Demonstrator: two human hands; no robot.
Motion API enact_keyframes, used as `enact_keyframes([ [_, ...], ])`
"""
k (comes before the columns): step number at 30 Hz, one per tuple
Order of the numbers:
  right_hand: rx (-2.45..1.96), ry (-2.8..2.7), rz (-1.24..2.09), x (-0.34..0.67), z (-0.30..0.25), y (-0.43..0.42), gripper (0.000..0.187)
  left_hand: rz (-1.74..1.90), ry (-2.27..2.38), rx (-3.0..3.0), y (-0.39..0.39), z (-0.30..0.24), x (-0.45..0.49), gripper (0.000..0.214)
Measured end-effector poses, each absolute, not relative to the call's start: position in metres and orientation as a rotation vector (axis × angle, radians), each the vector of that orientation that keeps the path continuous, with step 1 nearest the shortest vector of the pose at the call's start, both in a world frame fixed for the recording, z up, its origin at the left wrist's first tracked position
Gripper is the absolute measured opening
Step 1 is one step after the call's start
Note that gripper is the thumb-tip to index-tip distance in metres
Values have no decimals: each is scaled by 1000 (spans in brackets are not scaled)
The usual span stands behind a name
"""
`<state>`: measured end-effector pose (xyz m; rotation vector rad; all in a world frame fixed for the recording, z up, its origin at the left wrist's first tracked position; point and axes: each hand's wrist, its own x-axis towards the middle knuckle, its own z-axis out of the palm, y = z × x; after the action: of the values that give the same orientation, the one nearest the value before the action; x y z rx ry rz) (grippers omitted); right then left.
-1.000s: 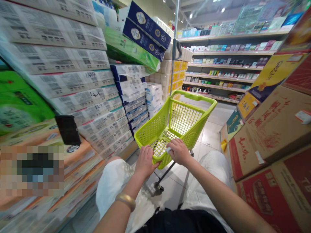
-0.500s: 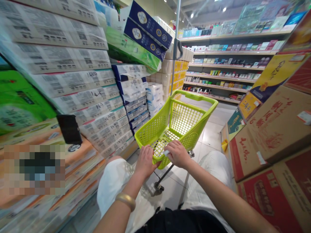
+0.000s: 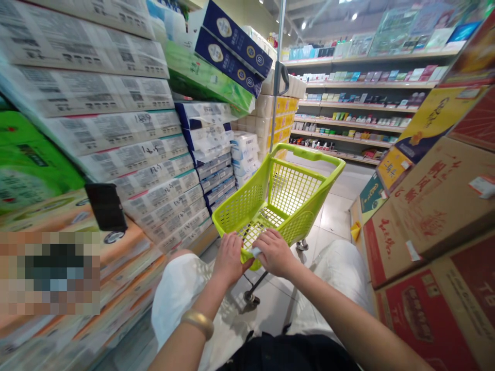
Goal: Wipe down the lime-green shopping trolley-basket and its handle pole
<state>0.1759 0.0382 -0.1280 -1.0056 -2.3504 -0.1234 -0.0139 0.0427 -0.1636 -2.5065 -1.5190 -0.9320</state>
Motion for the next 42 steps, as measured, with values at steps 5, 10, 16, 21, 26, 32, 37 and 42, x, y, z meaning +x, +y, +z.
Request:
enact_keyframes([
  [5, -1202, -2184, -98, 217, -120, 65, 17, -921, -1523, -2489, 44, -164, -12, 31],
  [10, -1272, -2143, -94, 197, -126, 53, 19, -935, -1526, -2481, 45, -166, -10, 32],
  [16, -1095, -2379, -70, 180, -124, 41, 14, -944, -1491, -2498, 46, -166, -16, 29],
  [21, -1261, -2159, -47, 230, -115, 77, 21, -932, -1524, -2509, 45, -165, -17, 32],
  [26, -1340, -2181, -41, 215, -114, 71, 18, -942, -1543, -2497, 47, -167, -15, 36],
  [32, -1208, -2473, 70, 175, -105, 47, 14, -929, -1493, -2518, 50, -166, -23, 32],
  [37, -1293, -2417, 124, 216, -90, 75, 21, -880, -1506, -2521, 50, -163, -26, 31],
  [42, -1456, -2366, 14, 216, -91, 79, 20, -863, -1524, -2518, 49, -163, -23, 34],
])
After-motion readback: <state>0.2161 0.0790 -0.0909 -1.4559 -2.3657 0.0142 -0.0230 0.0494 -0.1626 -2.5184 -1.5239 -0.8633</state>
